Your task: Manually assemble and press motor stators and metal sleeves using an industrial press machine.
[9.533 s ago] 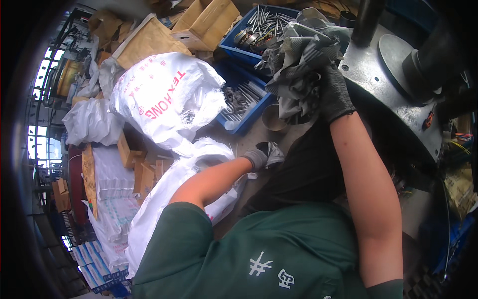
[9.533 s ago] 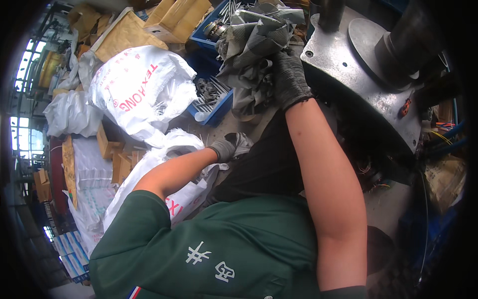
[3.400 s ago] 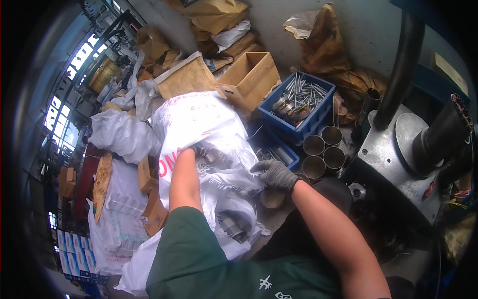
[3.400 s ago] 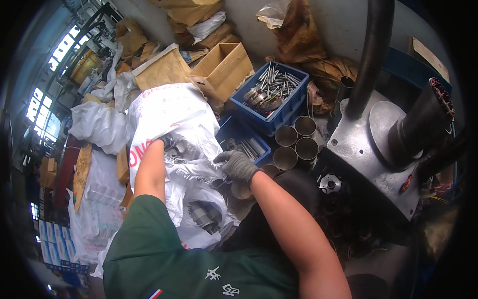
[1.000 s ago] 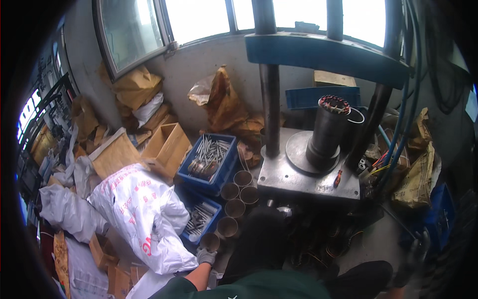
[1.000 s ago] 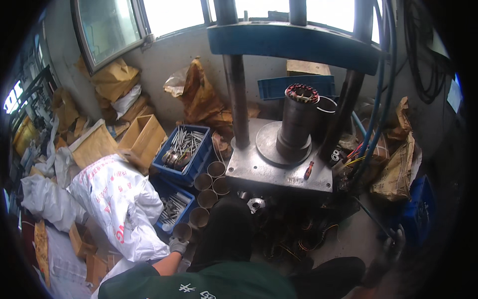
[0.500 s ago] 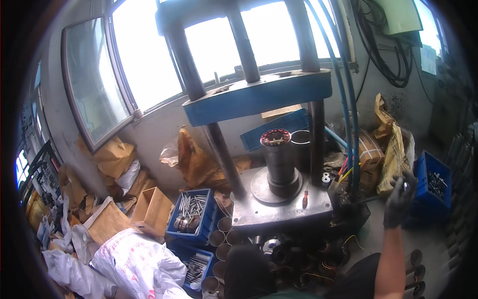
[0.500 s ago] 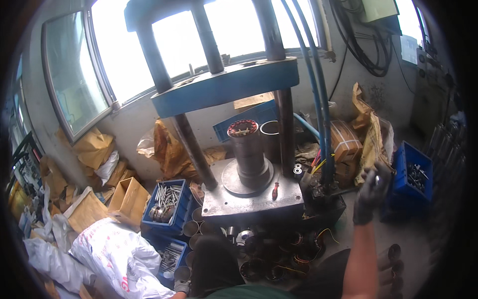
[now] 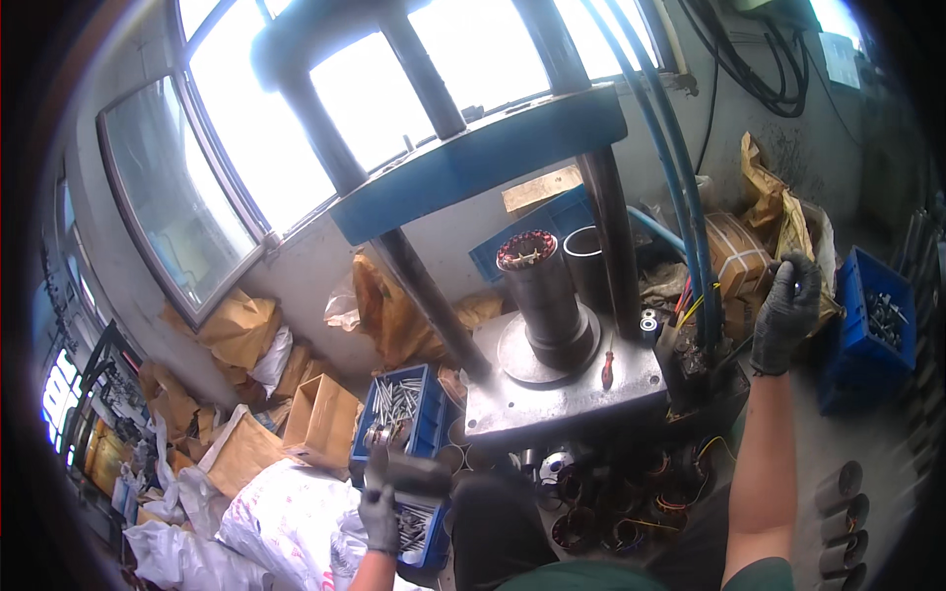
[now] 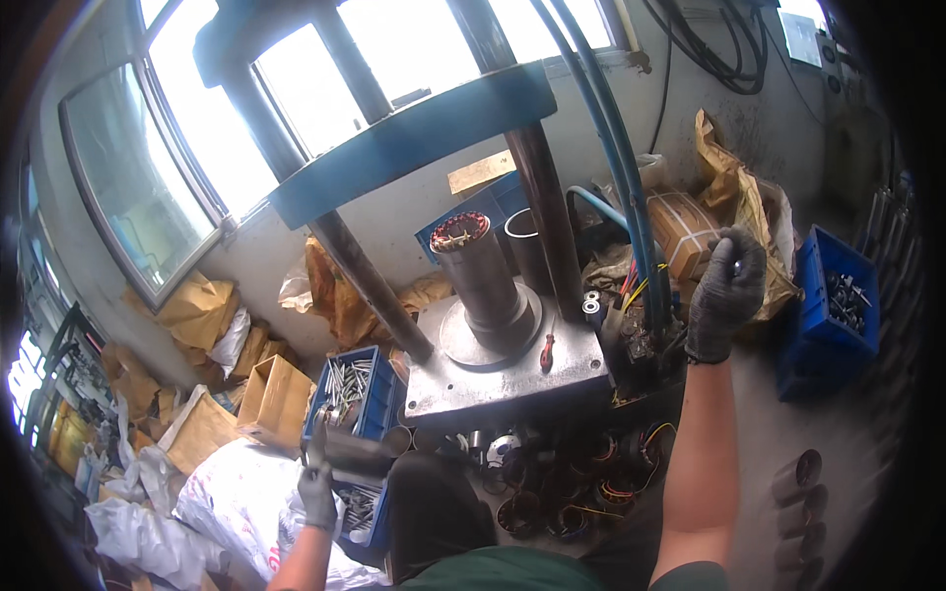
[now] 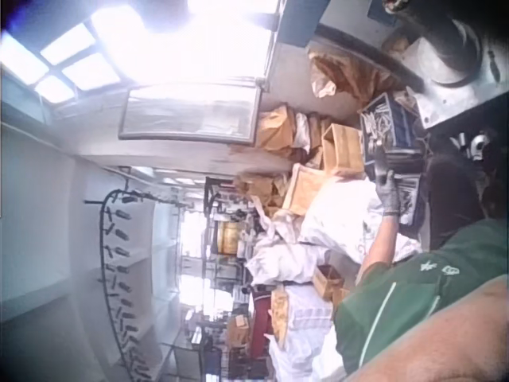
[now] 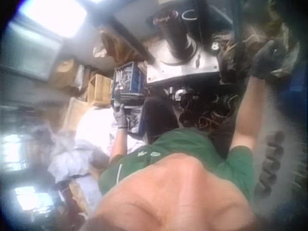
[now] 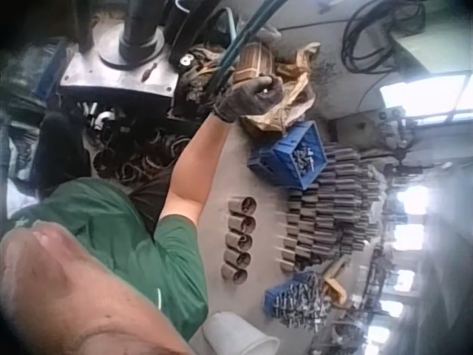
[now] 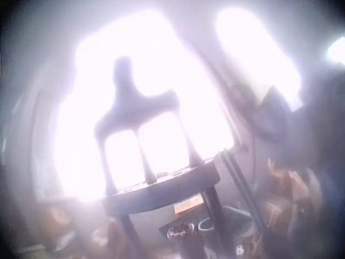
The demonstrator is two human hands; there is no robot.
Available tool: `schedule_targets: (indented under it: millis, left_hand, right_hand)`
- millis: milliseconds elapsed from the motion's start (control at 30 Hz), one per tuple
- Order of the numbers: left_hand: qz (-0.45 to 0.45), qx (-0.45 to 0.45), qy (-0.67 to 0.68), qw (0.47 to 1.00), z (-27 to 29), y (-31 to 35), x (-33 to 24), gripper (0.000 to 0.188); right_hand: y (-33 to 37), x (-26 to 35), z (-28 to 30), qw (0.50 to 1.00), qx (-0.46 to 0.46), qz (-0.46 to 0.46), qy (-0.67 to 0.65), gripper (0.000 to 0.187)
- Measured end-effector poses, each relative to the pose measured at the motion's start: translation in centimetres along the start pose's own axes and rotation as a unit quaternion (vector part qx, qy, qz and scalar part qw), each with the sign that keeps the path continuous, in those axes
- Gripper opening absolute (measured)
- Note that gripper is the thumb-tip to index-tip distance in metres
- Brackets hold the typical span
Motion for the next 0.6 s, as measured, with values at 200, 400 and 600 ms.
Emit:
schedule_targets:
  millis: [200,400,600]
  left_hand:
    - [-0.098,0.101,0.260,0.955,-14.5,-7.7,-14.6,0.025]
    - [-0.115,0.163,0.339,0.919,-25.2,-12.0,-20.1,0.024]
    - [-0.156,0.207,0.267,0.928,-31.2,-15.1,-22.0,0.023]
  right_hand:
    - [-0.6,1.1,1.6,1.000,0.010,-0.011,0.023,0.012]
    - [-1.8,3.4,2.9,0.998,0.018,-0.017,0.051,0.010]
    - [-3.2,4.8,4.1,0.990,0.090,0.063,0.091,0.008]
Point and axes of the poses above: each hand's wrist, its own y-axis away from the middle knuckle, its own z-axis out of the back of the hand, x = y × z, the point moved 1 cm from there along -y, towards the middle knuckle, and after that the axes turned 10 degrees about y, right-handed, at the moved point
